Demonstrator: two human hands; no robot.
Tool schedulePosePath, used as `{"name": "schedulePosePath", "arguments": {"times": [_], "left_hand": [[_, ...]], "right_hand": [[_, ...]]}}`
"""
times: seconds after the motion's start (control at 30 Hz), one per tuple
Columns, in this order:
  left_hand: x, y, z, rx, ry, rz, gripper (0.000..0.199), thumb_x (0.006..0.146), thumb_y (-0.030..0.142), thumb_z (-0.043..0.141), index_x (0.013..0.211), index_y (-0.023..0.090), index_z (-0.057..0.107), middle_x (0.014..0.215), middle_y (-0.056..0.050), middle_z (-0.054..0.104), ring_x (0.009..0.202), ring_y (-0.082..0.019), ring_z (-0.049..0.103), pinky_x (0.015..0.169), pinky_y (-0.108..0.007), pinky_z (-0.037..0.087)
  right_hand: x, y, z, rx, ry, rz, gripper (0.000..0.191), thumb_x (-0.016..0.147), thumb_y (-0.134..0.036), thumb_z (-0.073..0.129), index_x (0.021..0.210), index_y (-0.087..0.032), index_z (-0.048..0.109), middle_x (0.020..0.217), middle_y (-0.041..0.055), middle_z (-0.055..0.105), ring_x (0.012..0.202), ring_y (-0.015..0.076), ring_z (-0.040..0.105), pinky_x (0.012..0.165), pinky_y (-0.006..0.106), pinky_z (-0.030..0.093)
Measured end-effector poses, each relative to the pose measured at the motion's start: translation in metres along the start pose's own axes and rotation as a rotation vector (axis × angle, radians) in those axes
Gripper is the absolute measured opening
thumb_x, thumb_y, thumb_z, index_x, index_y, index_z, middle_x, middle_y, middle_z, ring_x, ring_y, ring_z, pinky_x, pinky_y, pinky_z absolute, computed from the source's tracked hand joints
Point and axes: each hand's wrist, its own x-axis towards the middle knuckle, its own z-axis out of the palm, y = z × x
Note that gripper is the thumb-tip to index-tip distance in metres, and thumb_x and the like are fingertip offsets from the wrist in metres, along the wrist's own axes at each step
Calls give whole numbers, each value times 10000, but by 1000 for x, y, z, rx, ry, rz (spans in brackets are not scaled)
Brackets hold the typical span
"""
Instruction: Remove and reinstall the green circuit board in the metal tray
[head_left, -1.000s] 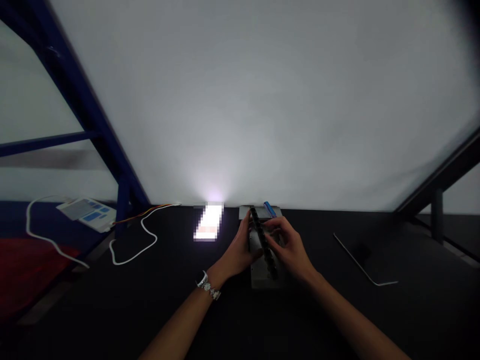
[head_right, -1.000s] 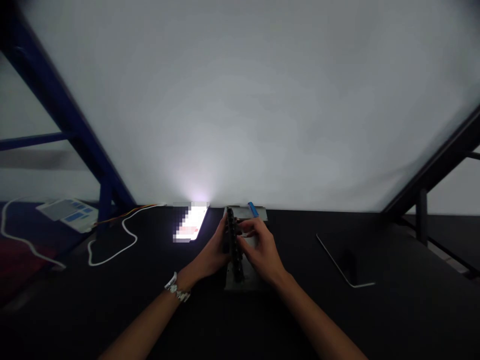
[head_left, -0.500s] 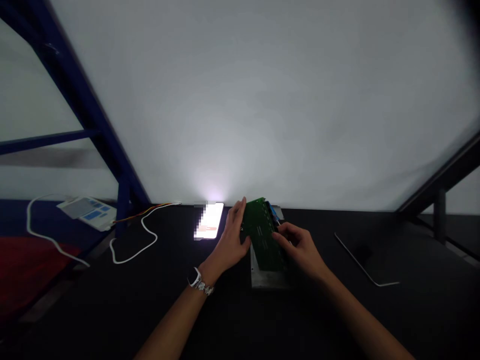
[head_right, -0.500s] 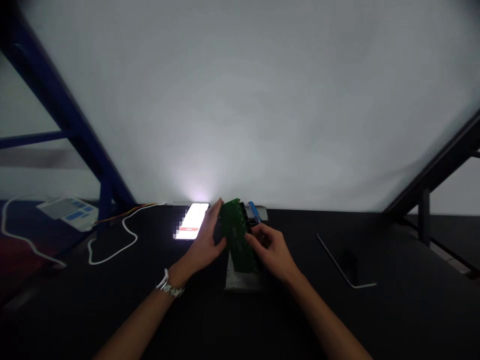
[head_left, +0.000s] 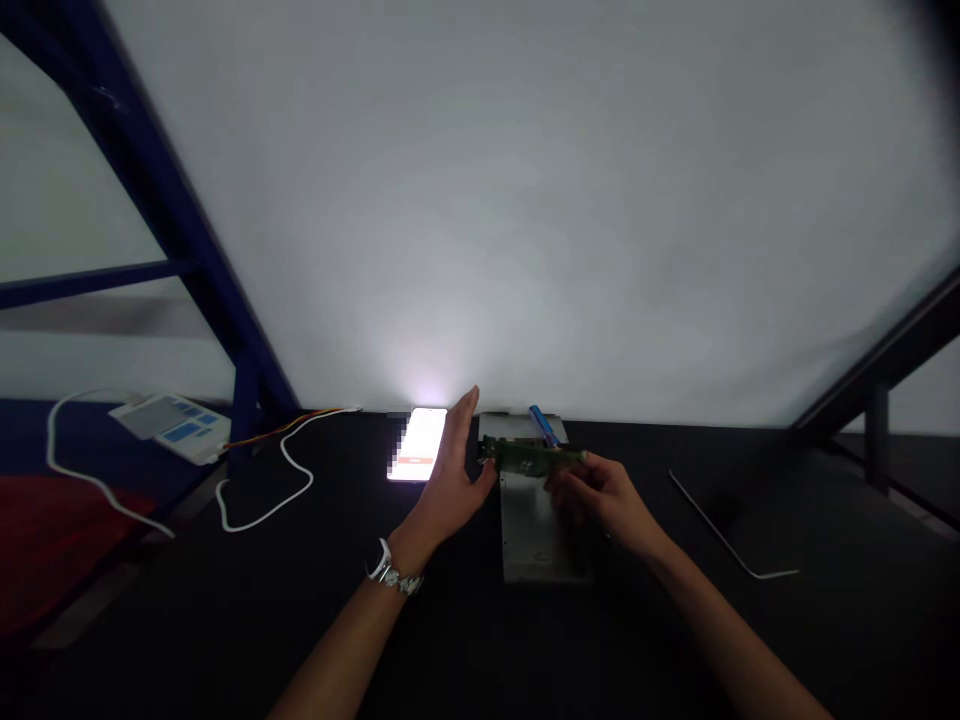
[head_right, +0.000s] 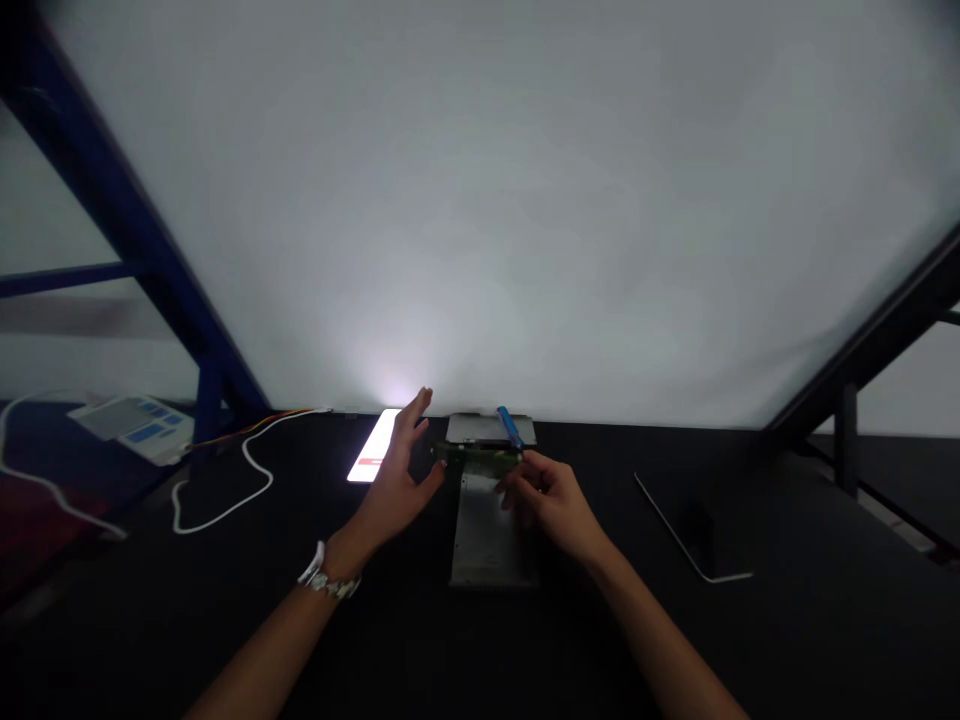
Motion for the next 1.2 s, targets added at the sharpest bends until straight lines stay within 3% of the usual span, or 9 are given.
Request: {"name": "schedulePosePath", "arguments": {"times": [0.13, 0.33, 0.6, 0.8, 0.9, 1.03, 1.2], "left_hand": [[0, -1, -2, -49, 15, 9, 738, 882, 353, 625, 1507, 333, 234, 1563, -73, 240, 1431, -316, 240, 1151, -510, 297], [-3, 4, 11, -135, 37, -80, 622, 904, 360, 607, 1460, 362, 328, 1525, -63, 313, 1389, -289, 333, 1100, -482, 377], [-18, 9, 43, -183, -29, -172, 602, 885, 371, 628, 1427, 308, 374, 1482, -107, 348, 1346, -304, 387, 1038, -486, 444], [-16, 11, 43, -202, -39, -226, 522, 895, 409, 604, 1374, 263, 456, 1424, -113, 428, 1287, -282, 451, 1006, -444, 465], [-10, 9, 34, -269, -9, -339, 395, 950, 453, 491, 1255, 216, 576, 1255, -93, 595, 1147, -250, 566, 941, -398, 485], [-5, -3, 26, -363, 9, -520, 452, 949, 525, 440, 1140, 183, 667, 1027, -81, 705, 937, -235, 642, 836, -380, 507], [-8, -11, 29, -451, -121, -579, 443, 911, 532, 508, 1095, 182, 708, 966, -88, 717, 911, -251, 646, 801, -394, 505]], "right_hand": [[0, 4, -1, 138, -40, 33, 408, 799, -358, 708, 1166, -224, 592, 935, 36, 659, 667, 128, 592, 544, 239, 473], [1, 11, 11, 266, -39, 99, 335, 783, -379, 726, 1041, -241, 563, 931, 25, 651, 803, 182, 640, 629, 310, 557], [-1, 10, 25, 312, -33, 100, 336, 763, -393, 756, 961, -240, 532, 912, 29, 700, 730, 179, 694, 625, 285, 533], [-1, 7, 17, 288, -39, 91, 355, 752, -379, 765, 978, -235, 533, 921, 41, 690, 750, 187, 680, 610, 287, 536], [3, 12, 8, 249, 5, 121, 397, 744, -408, 766, 991, -236, 506, 853, 9, 652, 688, 160, 637, 523, 258, 526], [6, 16, -1, 186, 130, 58, 401, 702, -401, 800, 914, -228, 507, 762, -42, 543, 617, 107, 528, 435, 194, 487], [5, 9, 2, 131, 264, -17, 385, 692, -403, 811, 899, -213, 548, 761, -33, 533, 568, 90, 482, 387, 177, 426]]}}
